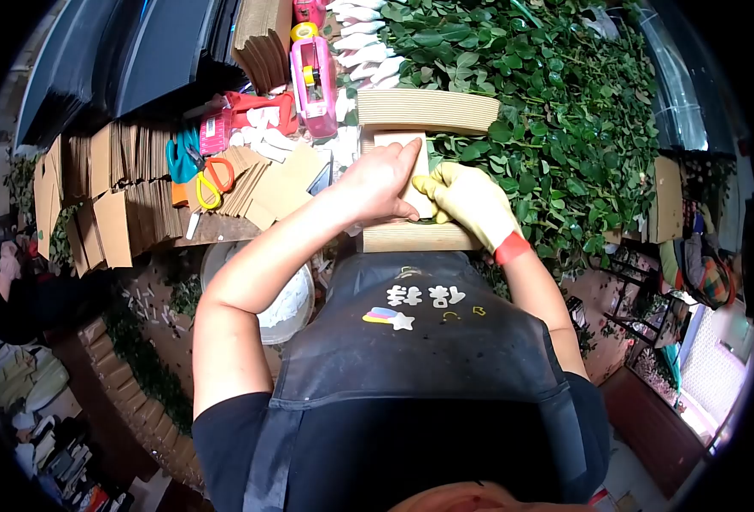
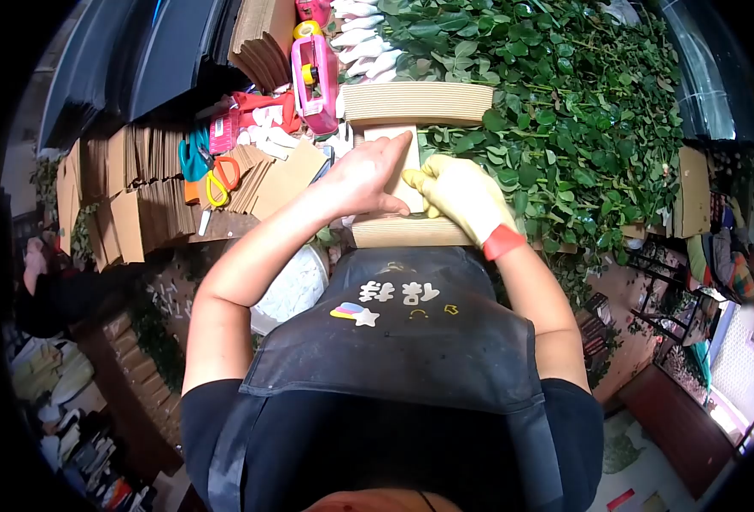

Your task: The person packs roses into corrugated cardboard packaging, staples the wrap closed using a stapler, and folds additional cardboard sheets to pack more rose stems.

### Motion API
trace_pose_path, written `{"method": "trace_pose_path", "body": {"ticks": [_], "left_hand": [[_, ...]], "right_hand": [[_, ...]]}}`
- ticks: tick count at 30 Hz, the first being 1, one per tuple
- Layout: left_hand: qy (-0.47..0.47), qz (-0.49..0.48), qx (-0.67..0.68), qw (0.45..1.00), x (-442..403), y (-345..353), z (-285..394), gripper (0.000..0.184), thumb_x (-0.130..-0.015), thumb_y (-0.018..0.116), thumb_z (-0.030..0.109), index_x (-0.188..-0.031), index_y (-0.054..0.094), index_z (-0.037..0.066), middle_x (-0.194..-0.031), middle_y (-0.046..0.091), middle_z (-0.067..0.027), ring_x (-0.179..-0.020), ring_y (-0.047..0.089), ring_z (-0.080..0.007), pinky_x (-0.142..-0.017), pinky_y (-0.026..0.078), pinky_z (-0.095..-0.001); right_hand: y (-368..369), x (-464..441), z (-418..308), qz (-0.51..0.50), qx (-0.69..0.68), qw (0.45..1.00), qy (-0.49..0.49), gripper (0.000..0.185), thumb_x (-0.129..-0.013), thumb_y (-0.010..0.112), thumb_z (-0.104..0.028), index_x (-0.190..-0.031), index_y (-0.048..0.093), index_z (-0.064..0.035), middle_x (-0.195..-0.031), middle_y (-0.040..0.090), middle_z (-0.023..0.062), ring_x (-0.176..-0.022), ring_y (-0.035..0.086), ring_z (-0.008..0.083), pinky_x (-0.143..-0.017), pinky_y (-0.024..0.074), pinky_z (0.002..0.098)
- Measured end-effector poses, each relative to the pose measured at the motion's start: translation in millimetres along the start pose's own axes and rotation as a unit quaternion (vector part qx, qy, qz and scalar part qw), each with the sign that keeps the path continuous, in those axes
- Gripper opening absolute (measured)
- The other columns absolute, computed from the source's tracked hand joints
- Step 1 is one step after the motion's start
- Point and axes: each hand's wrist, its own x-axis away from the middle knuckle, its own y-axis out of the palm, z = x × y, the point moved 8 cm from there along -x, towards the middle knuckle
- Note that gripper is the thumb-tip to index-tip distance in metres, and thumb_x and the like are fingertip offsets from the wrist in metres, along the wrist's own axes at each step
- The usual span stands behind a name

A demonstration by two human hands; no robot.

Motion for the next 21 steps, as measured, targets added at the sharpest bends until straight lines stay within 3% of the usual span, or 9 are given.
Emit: {"method": "trace_pose_path", "body": {"ticks": [3, 6, 9, 11, 12, 15, 16, 18, 21], "left_hand": [[-0.017, -0.074, -0.006, 0.997, -13, 4, -2, 0.116, -0.06, 0.099, 0.04, -0.146, 0.039, -0.009, -0.111, 0.065, -0.0287, -0.108, 0.065, -0.0457, -0.097, 0.053, -0.0485], [-0.001, -0.061, 0.013, 0.998, -11, 7, -8, 0.112, -0.058, 0.1, 0.039, -0.14, 0.04, -0.01, -0.108, 0.065, -0.027, -0.105, 0.066, -0.0437, -0.094, 0.054, -0.0461], [-0.012, -0.076, 0.035, 0.996, -9, 7, -11, 0.113, -0.061, 0.098, 0.04, -0.145, 0.038, -0.005, -0.123, 0.064, -0.0294, -0.118, 0.062, -0.0477, -0.102, 0.05, -0.0499], [-0.029, -0.09, 0.032, 0.995, -9, 7, -11, 0.111, -0.062, 0.098, 0.04, -0.145, 0.038, -0.004, -0.124, 0.063, -0.0295, -0.119, 0.061, -0.0477, -0.103, 0.05, -0.05], [-0.038, -0.097, 0.027, 0.994, -9, 4, -8, 0.112, -0.062, 0.098, 0.04, -0.145, 0.038, -0.004, -0.124, 0.063, -0.0294, -0.12, 0.061, -0.0476, -0.103, 0.05, -0.0498], [-0.04, -0.103, 0.028, 0.994, -8, 7, -12, 0.108, -0.064, 0.097, 0.038, -0.145, 0.038, -0.003, -0.124, 0.064, -0.0293, -0.119, 0.062, -0.0474, -0.102, 0.051, -0.0495], [-0.034, -0.1, 0.032, 0.994, -9, 9, -14, 0.106, -0.066, 0.096, 0.037, -0.145, 0.038, -0.003, -0.124, 0.064, -0.0293, -0.119, 0.062, -0.0474, -0.102, 0.052, -0.0495], [-0.027, -0.074, 0.019, 0.997, -10, 12, -17, 0.099, -0.071, 0.093, 0.033, -0.145, 0.038, -0.003, -0.124, 0.064, -0.0295, -0.118, 0.063, -0.0477, -0.099, 0.053, -0.05], [-0.008, -0.045, 0.0, 0.999, -12, 19, -23, 0.085, -0.077, 0.085, 0.025, -0.143, 0.04, -0.003, -0.119, 0.066, -0.0285, -0.113, 0.065, -0.0464, -0.096, 0.055, -0.0502]], "right_hand": [[-21, 36, -5, 0.222, 0.09, 0.952, -0.192, 0.038, -0.102, 0.062, -0.041, -0.083, 0.068, -0.0087, -0.066, 0.071, 0.0055, -0.063, 0.069, 0.0194, -0.064, 0.0528, 0.0365], [-9, 69, 42, -0.093, -0.063, 0.993, 0.028, 0.041, -0.101, 0.064, -0.045, -0.083, 0.072, -0.0087, -0.067, 0.072, 0.0021, -0.052, 0.064, 0.0124, -0.057, 0.0518, 0.0277], [26, 58, 134, -0.098, -0.023, 0.985, 0.139, 0.034, -0.102, 0.067, -0.037, -0.092, 0.074, -0.006, -0.072, 0.074, 0.0089, -0.059, 0.07, 0.0182, -0.06, 0.0561, 0.0324], [60, 32, 185, 0.026, 0.226, 0.974, 0.011, 0.028, -0.099, 0.069, -0.033, -0.102, 0.074, -0.005, -0.083, 0.075, 0.019, -0.075, 0.074, 0.0362, -0.072, 0.0592, 0.044], [61, 41, 170, 0.005, 0.145, 0.989, -0.019, 0.028, -0.096, 0.07, -0.027, -0.116, 0.072, -0.0071, -0.096, 0.073, 0.0266, -0.094, 0.071, 0.0455, -0.085, 0.0574, 0.0497], [17, 76, 72, 0.014, -0.235, 0.963, -0.132, 0.044, -0.087, 0.081, -0.014, -0.128, 0.068, -0.0032, -0.126, 0.07, 0.0223, -0.116, 0.067, 0.0404, -0.098, 0.0546, 0.047], [1, 83, 49, 0.08, -0.175, 0.938, -0.287, 0.049, -0.084, 0.084, -0.013, -0.129, 0.067, -0.0026, -0.133, 0.067, 0.0224, -0.12, 0.065, 0.0411, -0.101, 0.0536, 0.0478], [-14, 85, 15, 0.18, -0.007, 0.895, -0.409, 0.06, -0.077, 0.088, -0.014, -0.131, 0.066, -0.0027, -0.142, 0.06, 0.0248, -0.127, 0.061, 0.0429, -0.105, 0.0519, 0.049], [-21, 73, -27, 0.276, 0.185, 0.867, -0.372, 0.068, -0.073, 0.089, -0.018, -0.135, 0.064, -0.0046, -0.145, 0.056, 0.0278, -0.131, 0.057, 0.0463, -0.108, 0.051, 0.0495]]}}
